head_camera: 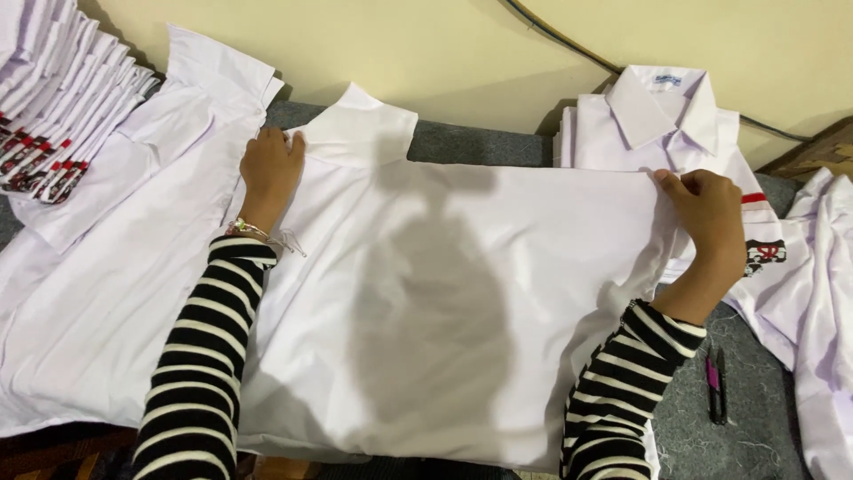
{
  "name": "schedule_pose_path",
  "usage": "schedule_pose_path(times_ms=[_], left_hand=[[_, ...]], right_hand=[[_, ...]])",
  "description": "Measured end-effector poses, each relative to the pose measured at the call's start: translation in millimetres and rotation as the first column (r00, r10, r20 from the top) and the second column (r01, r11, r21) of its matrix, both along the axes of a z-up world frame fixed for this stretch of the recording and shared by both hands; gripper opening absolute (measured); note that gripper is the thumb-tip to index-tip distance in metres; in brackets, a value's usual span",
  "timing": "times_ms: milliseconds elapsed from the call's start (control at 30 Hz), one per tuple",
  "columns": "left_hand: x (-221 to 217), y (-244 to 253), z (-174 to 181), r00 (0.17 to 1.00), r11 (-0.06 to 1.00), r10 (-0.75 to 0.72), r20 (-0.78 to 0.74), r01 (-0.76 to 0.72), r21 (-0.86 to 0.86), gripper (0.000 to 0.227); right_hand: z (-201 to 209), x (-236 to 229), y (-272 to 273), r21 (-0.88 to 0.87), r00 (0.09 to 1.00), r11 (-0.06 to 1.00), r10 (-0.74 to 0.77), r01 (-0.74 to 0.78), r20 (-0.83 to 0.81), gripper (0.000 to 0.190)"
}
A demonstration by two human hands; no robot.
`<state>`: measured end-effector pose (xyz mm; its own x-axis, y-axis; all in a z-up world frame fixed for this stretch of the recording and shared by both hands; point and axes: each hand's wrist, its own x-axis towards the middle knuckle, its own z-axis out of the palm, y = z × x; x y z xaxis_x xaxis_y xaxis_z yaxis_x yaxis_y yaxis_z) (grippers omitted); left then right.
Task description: Folding and trimming loose threads from white school shirts on a work table in a garment factory.
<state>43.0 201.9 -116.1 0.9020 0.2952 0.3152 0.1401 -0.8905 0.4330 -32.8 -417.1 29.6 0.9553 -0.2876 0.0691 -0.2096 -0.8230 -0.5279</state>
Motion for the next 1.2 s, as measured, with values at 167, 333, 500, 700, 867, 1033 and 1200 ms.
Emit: schedule_pose_path(times_ms=[167,333,500,700,867,1033,1200], left_hand=[[1.5,-2.1,0.7,0.999,0.984,-0.013,0.032,0.007,0.176,0.03],[3.6,3.5,-12.1,0.996,0.943,-0.049,0.078,0.02,0.333,0.03],[-0.2,-0.4,-7.2,0.975,0.948,-0.017,0.223,-0.055,0.313,0.027],[12.6,-25.9,2.1,0.673,0.816,-0.529,0.517,0.238,0.526,0.014],[-40.2,-82.0,21.9,0.742,0.721,-0.67,-0.022,0.657,0.221,0.039],[-49.2,-74.8,21.5,0.761,0.757,-0.557,-0.334,0.63,0.172,0.065],[-33.1,-61.7,9.8,0.756,0.746,-0.586,-0.291,0.644,0.171,0.07]], right_hand=[[-14.1,4.2,-8.6,0.09,0.993,0.995,0.039,-0.049,0.115,0.038],[-33.4,5.1,-8.7,0.099,0.973,0.993,0.04,-0.064,0.229,0.035],[-62.8,12.7,-4.1,-0.368,0.884,0.914,0.021,0.173,0.467,0.036],[-80.1,12.3,56.0,-0.542,0.679,0.831,0.325,0.127,0.658,0.014],[-102.2,-4.5,243.4,-0.569,0.576,0.694,0.705,-0.442,0.413,0.016],[-131.3,-11.0,314.8,-0.441,0.65,0.581,0.759,-0.684,-0.009,0.058],[-139.1,11.0,288.2,-0.434,0.729,0.607,0.654,-0.665,-0.203,0.067]])
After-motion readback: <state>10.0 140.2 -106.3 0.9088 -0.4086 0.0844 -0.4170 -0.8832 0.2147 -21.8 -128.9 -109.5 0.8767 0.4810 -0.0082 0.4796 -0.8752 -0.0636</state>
